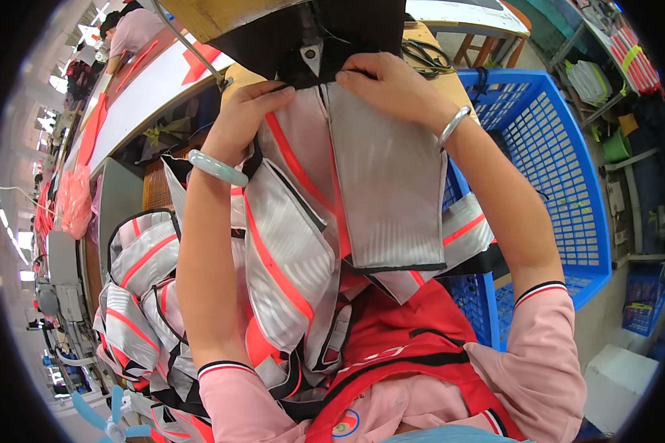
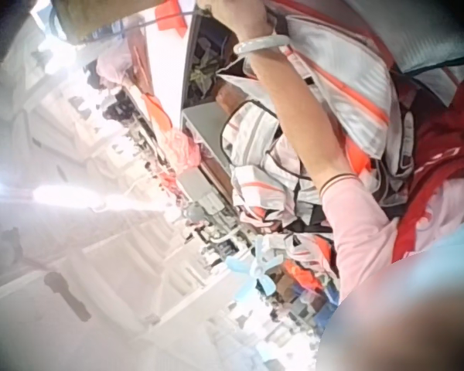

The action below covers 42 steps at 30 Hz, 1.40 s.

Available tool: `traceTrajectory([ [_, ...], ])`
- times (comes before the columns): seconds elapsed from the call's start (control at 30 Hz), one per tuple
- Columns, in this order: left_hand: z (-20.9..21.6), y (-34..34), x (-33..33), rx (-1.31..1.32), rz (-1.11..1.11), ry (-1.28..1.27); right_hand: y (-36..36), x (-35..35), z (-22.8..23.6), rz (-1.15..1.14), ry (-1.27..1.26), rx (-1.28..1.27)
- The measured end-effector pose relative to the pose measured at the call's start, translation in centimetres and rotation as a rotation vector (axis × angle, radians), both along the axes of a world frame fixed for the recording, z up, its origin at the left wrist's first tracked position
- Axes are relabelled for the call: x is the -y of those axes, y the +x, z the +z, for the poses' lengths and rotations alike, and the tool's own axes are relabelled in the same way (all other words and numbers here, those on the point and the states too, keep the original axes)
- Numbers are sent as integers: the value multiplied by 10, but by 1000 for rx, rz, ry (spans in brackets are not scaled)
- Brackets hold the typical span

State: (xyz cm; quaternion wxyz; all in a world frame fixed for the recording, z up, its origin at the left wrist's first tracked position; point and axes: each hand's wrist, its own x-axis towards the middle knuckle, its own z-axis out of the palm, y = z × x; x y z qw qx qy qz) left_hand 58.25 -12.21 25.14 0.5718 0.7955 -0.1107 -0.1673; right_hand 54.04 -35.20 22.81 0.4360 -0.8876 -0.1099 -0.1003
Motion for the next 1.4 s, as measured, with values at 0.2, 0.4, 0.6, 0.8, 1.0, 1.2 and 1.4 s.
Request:
traceTrajectory([
  [0.2,4,6,4,70,5,21,6,4,6,-31,-12,-1],
  [0.4,7,-2,-12,83,-2,-33,-23,36,13,-41,46,56],
  [0.6,-13,-68,-59,-4,-160,5,-202,124,39,-319,296,119],
  [0.8,-17,-92,-19,-25,-270,-135,-269,178,65,-646,-149,159],
  [1.0,-19,-134,49,531,-708,-19,-194,25,23,68,-207,278],
  [1.2,-19,-159,34,305,-310,-254,-175,19,-30,206,294,-169],
  [1.4,-44,-169,-40,261,-354,189,-174,40,-27,13,481,-302],
])
